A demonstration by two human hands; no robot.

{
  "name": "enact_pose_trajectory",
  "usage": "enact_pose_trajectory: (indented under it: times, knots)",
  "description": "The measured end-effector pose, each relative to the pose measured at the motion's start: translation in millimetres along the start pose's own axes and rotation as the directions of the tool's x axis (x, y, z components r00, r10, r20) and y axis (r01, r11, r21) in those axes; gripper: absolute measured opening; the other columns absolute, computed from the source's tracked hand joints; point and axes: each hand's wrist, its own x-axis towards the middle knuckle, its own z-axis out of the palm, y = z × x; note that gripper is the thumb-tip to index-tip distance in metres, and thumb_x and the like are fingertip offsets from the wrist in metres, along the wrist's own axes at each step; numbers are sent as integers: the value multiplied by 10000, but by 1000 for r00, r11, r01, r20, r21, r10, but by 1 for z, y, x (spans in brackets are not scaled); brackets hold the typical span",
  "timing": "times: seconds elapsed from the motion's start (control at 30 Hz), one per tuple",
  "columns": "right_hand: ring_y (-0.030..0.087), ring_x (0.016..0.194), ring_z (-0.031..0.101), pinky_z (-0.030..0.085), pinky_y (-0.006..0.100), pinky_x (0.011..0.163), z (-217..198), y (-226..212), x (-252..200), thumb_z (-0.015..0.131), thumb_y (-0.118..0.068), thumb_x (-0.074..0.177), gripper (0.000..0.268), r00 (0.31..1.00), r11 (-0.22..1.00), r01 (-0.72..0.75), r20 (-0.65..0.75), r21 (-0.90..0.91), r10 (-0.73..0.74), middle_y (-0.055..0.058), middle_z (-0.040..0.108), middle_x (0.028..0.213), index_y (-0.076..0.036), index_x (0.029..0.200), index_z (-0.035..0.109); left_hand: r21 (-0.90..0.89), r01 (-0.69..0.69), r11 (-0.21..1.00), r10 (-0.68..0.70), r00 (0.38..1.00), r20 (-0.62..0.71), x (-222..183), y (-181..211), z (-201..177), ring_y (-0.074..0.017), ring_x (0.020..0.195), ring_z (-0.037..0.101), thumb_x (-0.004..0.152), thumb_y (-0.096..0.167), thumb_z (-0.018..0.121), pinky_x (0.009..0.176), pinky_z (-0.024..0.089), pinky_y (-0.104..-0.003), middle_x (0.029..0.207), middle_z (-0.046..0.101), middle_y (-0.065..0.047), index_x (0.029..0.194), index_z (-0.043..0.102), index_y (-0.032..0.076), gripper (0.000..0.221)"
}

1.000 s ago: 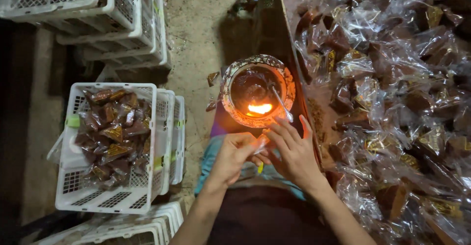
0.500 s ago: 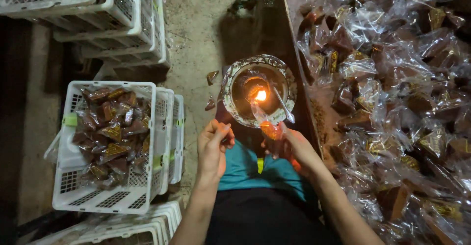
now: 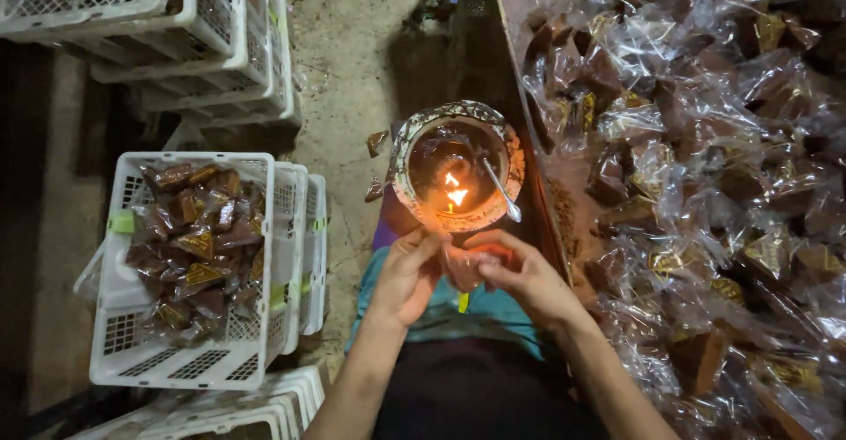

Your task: Sealing plastic bags containing snacks by manually holding the edges over a candle flame

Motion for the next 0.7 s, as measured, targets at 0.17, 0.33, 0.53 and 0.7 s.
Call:
enact_pose_trajectory:
  times: [0.17, 0.33, 0.53, 0.7]
  knots:
    - [164, 762, 679, 595, 275, 663, 14, -29, -2, 779, -11, 812, 524, 994, 994, 94, -51, -53, -97, 134, 725, 918, 3, 1313, 626, 255, 106, 961, -136, 985, 103, -3, -8, -3, -185, 543, 649, 840, -17, 801, 572, 558, -293, 672, 637, -87, 1112, 637, -62, 321]
    - [105, 747, 655, 527, 216, 604, 8, -20, 0, 889, -110, 739, 455, 981, 908, 159, -38, -388, -188, 64, 731, 905, -75, 1173, 757, 615, -24, 788, -116, 975, 187, -5, -13, -14, -204, 453, 648, 874, 106, 837, 495, 556, -312, 607, 619, -121, 1244, 524, -59, 512]
    - [217, 762, 755, 619, 368, 727, 28, -64, -16, 876, -144, 752, 367, 926, 753, 334, 47, -567, -376, 131, 788, 897, -51, 1092, 774, 554, 137, 821, -244, 962, 125, -18, 20, -9, -92, 582, 637, 928, 55, 727, 475, 577, -250, 796, 678, -35, 1070, 722, 22, 146]
    - [381, 1030, 544, 467, 463, 908, -40, -98, -35, 844, -175, 883, 582, 664, -229, -168, 62, -959, -745, 251, 615, 1179, 74, 1353, 607, -539, 224, 812, 210, 749, 628, -14, 78, -61, -169, 974, 621, 862, 140, 826, 795, 497, -320, 1177, 742, -75, 1548, 436, 125, 789]
